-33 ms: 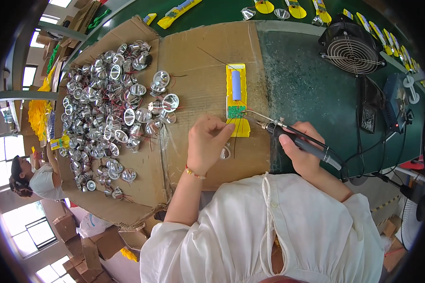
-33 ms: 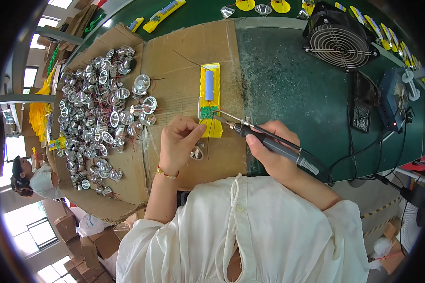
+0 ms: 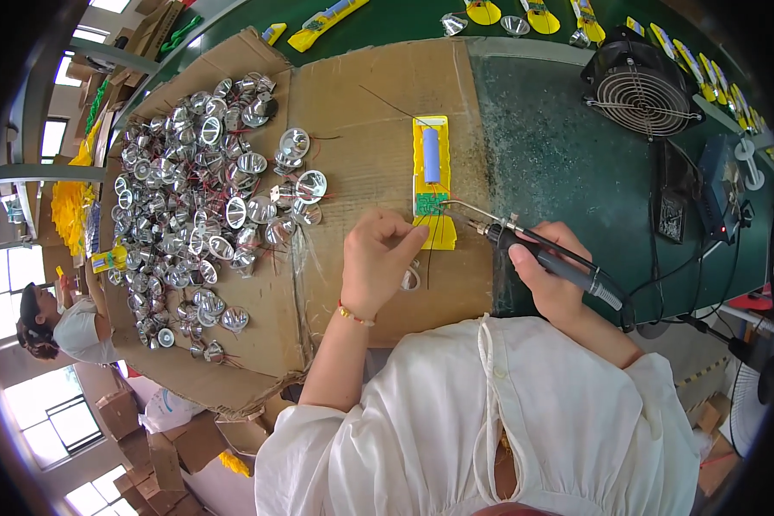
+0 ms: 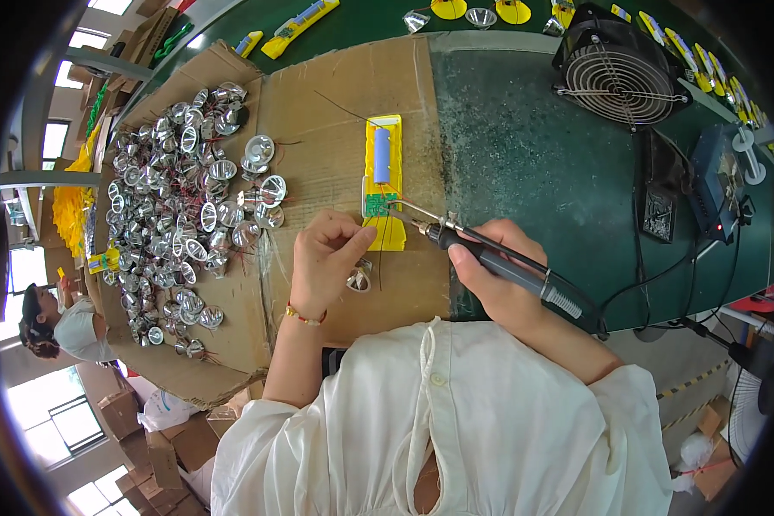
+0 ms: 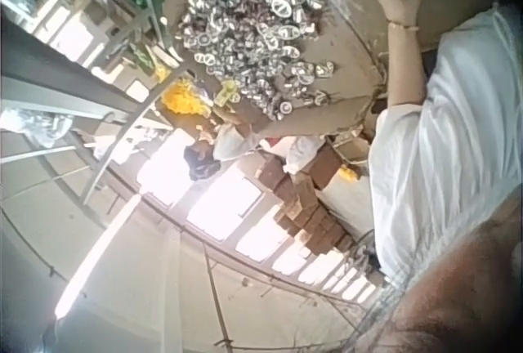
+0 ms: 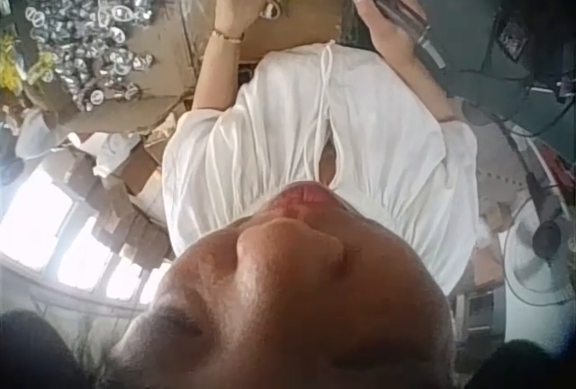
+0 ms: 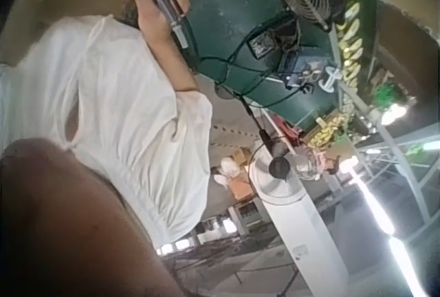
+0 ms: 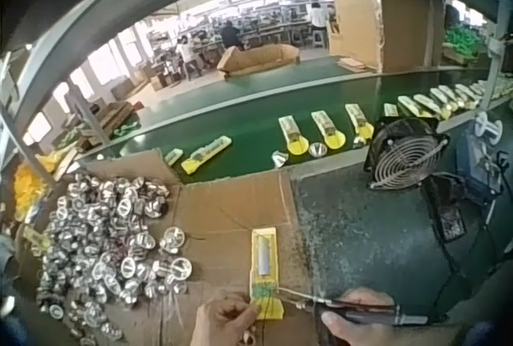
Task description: Soldering components and assembling small handheld flashlights at a factory workbench.
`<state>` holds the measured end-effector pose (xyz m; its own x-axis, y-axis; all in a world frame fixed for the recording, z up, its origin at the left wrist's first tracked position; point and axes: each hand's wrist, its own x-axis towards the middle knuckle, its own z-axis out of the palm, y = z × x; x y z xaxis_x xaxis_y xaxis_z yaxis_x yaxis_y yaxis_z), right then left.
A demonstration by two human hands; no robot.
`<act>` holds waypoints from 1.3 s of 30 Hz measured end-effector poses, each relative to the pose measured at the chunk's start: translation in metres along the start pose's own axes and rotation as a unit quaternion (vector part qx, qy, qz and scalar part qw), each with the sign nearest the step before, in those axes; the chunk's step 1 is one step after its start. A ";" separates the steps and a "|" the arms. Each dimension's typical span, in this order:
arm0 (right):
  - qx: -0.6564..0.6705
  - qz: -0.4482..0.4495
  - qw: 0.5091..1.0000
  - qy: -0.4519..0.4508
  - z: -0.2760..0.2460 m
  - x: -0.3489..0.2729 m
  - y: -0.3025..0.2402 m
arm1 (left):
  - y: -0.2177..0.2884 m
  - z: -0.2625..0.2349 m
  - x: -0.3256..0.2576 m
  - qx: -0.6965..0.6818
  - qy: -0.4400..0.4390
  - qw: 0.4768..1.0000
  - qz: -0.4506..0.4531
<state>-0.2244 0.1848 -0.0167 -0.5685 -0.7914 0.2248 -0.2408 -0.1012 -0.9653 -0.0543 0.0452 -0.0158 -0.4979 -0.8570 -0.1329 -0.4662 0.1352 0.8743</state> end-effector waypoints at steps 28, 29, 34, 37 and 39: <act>0.078 0.108 0.991 0.014 0.000 -0.005 0.011 | -0.002 -0.007 0.012 -0.019 -0.061 0.998 -0.016; 0.079 0.109 0.991 0.014 0.000 -0.004 0.011 | -0.003 -0.007 0.012 -0.015 -0.059 0.998 -0.010; 0.075 0.120 0.990 0.014 0.001 -0.002 0.008 | 0.003 -0.008 0.013 -0.023 -0.063 0.997 -0.026; 0.073 0.117 0.990 0.002 0.003 -0.001 0.007 | 0.000 -0.006 0.015 -0.055 -0.054 0.996 -0.039; 0.072 0.119 0.990 0.006 0.005 0.001 0.006 | 0.005 -0.006 0.016 -0.052 -0.062 0.995 -0.064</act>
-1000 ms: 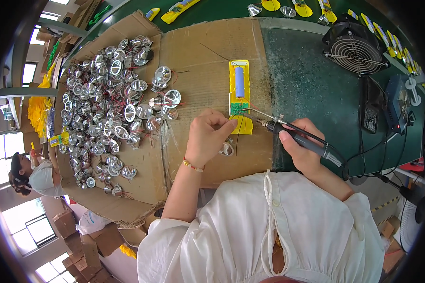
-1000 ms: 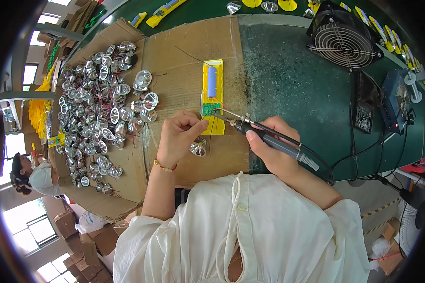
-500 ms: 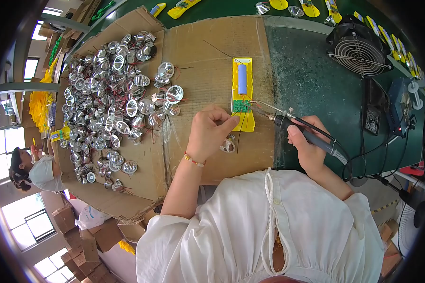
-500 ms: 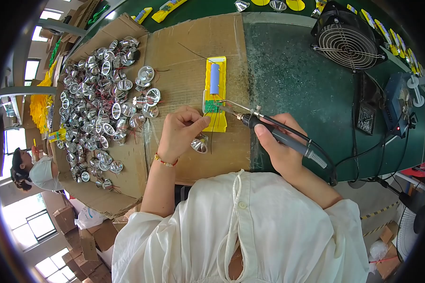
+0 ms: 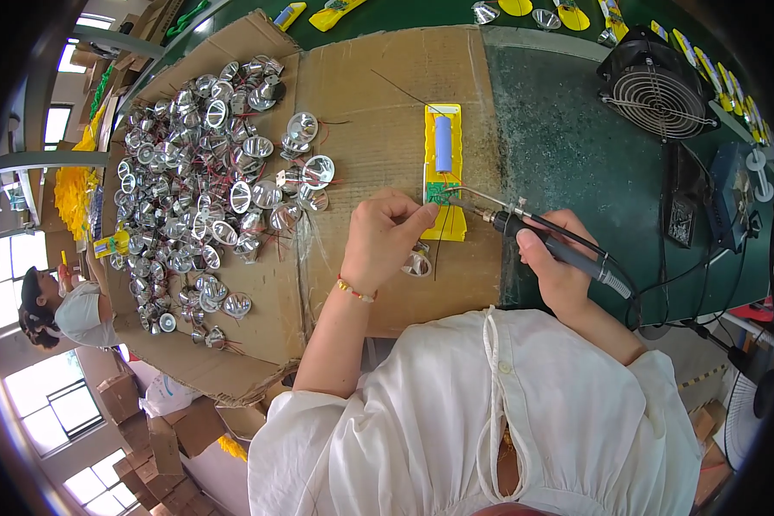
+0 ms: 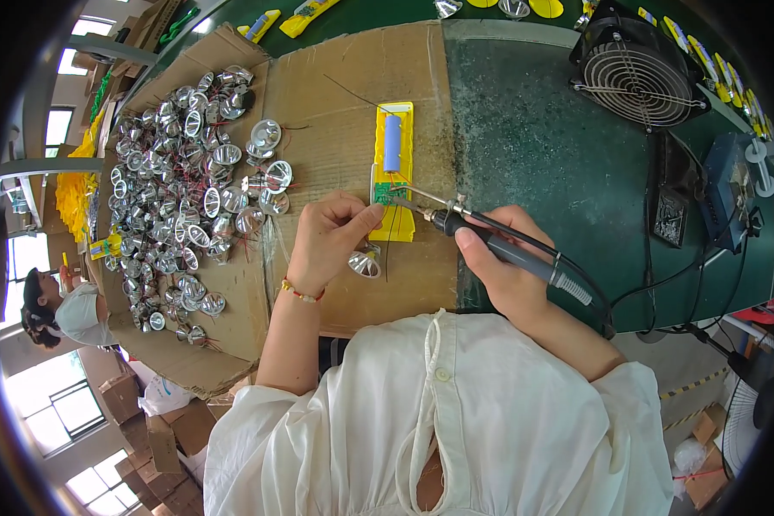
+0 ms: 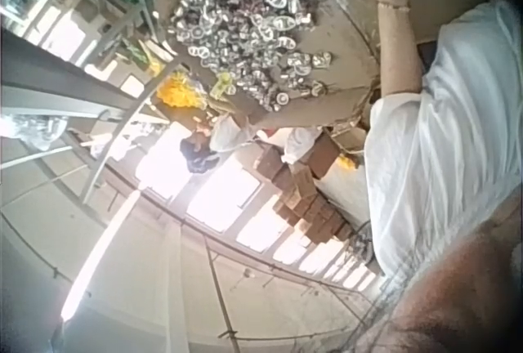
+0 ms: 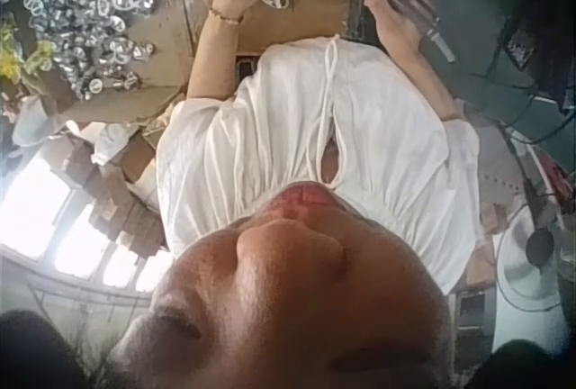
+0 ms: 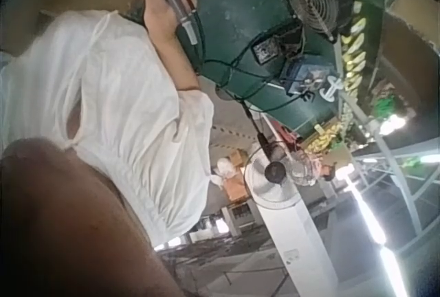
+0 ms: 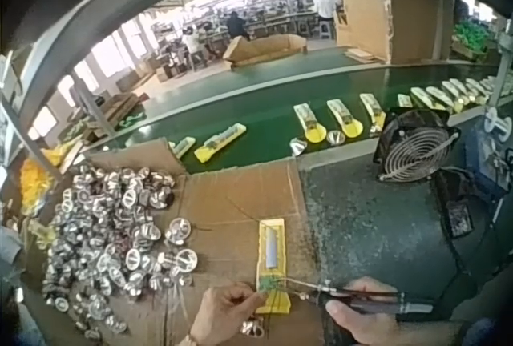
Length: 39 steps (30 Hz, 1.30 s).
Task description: Soldering components and assembling small handheld flashlights at a factory workbench.
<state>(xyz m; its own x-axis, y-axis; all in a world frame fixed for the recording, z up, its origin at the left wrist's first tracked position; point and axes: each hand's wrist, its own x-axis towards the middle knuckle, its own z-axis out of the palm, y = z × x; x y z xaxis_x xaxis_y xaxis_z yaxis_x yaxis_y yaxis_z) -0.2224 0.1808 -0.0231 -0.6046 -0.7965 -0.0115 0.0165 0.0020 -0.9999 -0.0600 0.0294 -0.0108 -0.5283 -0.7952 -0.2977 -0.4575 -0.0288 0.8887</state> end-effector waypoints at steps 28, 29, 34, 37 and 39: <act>0.013 -0.041 0.995 0.088 -0.033 0.001 0.005 | 0.011 0.001 0.000 -0.098 0.068 0.993 -0.023; 0.023 -0.047 0.993 0.105 -0.037 0.002 0.005 | 0.004 -0.002 0.002 -0.027 0.045 0.999 -0.004; -0.001 -0.011 0.991 0.134 -0.054 0.004 0.015 | 0.042 0.003 0.063 0.259 -0.021 0.959 0.116; 0.005 -0.004 0.991 0.133 -0.053 0.006 0.015 | 0.077 0.005 0.158 0.290 0.035 0.945 0.149; -0.002 -0.015 0.992 0.124 -0.048 0.006 0.018 | 0.073 -0.008 0.232 0.165 0.116 0.962 0.186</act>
<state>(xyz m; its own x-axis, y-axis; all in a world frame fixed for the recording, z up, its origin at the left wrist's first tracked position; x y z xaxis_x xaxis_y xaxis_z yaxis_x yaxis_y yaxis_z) -0.2639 0.2049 -0.0415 -0.7822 -0.6228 0.0165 -0.0078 -0.0168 -0.9998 -0.2101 -0.1615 -0.0125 -0.5424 -0.8285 0.1394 -0.4907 0.4471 0.7478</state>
